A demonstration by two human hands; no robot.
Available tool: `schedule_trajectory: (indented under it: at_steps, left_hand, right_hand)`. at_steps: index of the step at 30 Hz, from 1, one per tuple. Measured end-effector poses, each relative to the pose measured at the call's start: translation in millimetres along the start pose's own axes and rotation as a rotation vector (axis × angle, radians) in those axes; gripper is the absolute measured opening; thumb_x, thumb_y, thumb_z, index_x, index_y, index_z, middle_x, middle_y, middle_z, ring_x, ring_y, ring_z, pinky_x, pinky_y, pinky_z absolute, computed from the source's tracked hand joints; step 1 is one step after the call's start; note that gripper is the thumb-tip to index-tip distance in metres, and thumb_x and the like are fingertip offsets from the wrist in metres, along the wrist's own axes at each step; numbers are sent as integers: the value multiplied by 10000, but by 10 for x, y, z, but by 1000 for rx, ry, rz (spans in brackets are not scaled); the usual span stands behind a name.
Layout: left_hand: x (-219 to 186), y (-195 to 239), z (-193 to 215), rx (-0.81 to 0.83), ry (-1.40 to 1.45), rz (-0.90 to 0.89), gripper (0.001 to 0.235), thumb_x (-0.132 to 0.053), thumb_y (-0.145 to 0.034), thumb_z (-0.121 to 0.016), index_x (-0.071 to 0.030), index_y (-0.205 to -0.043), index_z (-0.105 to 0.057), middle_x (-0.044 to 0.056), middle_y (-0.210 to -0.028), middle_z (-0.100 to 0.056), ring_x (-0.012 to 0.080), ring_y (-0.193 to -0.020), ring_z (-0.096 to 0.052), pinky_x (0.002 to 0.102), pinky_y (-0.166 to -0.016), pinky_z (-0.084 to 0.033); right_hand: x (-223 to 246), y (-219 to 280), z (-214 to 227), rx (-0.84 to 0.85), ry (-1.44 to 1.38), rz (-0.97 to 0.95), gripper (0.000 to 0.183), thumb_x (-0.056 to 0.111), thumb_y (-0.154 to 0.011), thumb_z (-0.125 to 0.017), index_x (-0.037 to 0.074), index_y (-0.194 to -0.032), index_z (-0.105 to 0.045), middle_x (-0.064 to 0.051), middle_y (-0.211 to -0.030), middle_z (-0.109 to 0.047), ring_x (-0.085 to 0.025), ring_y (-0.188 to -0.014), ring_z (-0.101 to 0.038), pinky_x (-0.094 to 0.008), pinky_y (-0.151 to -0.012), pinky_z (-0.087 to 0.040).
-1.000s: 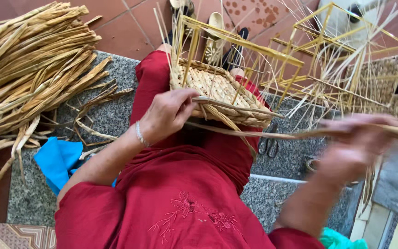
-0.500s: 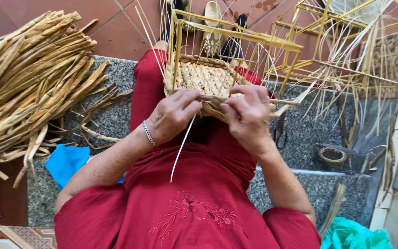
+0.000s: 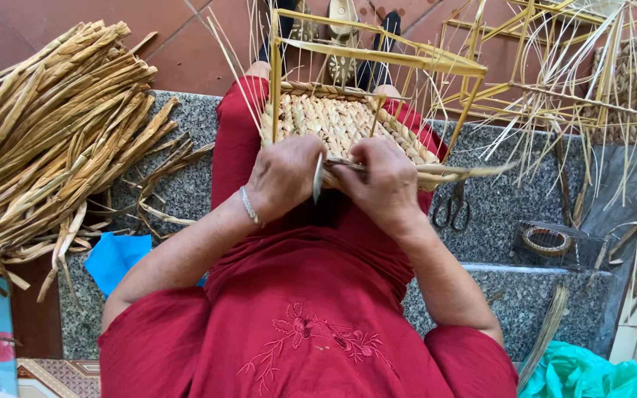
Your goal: The person weaves a basket by hand, interlacing dried palm leaves through a pre-formed frame. They use a metal tool to tighten the weave and occasionally trim excess material with scissors.
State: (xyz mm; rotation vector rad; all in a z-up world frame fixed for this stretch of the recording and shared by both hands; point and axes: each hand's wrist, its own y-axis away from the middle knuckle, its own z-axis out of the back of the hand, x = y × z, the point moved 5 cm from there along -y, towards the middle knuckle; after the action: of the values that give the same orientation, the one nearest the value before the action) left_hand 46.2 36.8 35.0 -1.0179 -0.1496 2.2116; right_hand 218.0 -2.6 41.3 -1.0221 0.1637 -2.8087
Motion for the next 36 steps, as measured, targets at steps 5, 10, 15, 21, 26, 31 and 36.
schedule_trajectory:
  at_steps: [5,10,15,21,26,31,36]
  left_hand:
    - [159,-117,-153,66,-16,149,513,-48,-876,-705,24,-1327,-471,117,-719,-614,281,-607,-637,408,-528,-498]
    - [85,-253,-333,197,-414,-22,319,-34,-924,-642,-6,-1240,-605,109,-805,-682,203,-566,-626,343,-471,-487]
    - [242,-341,-537,633,-108,239,208,-148,-934,-627,-94,-1120,-705,179,-851,-715,361,-799,-696,493,-712,-550]
    - [103,-342,-131,333,363,-65,449,-25,-813,-581,-25,-1260,-624,203,-1227,-666,353,-1089,-664,418,-924,-551]
    - [47,-333,-121,524,344,-1,510,-227,-764,-779,-50,-1212,-614,166,-1055,-700,359,-984,-681,454,-829,-541]
    - [6,-227,-310,557,104,198,386,-427,-882,-746,-80,-983,-612,123,-935,-700,324,-878,-698,474,-777,-539]
    - [15,-202,-322,288,174,190,169,-234,-1070,-543,-102,-1145,-617,99,-968,-684,320,-856,-701,453,-797,-552]
  right_hand:
    - [147,183,240,-41,19,224,346,196,-847,-880,60,-1059,-642,-128,-1124,-629,-311,-1061,-628,-444,-917,-534]
    - [278,294,305,-137,367,371,297,154,-825,-797,92,-1085,-667,-140,-1216,-629,-348,-1146,-596,-484,-976,-510]
    - [188,275,237,-20,342,356,191,35,-944,-768,44,-1120,-696,-97,-1126,-671,-288,-1027,-623,-416,-893,-538]
    - [66,90,512,89,169,123,191,120,-932,-810,63,-1090,-718,-90,-958,-676,-240,-846,-642,-377,-750,-530]
    - [514,32,669,-120,549,566,233,139,-863,-742,83,-1089,-741,-73,-977,-717,-247,-964,-634,-393,-849,-528]
    - [109,-311,605,334,295,14,116,229,-927,-745,115,-941,-757,-84,-745,-719,-240,-724,-700,-390,-682,-550]
    - [-416,-364,502,634,-287,-454,189,247,-906,-701,95,-1009,-749,-95,-781,-778,-147,-678,-735,-343,-580,-591]
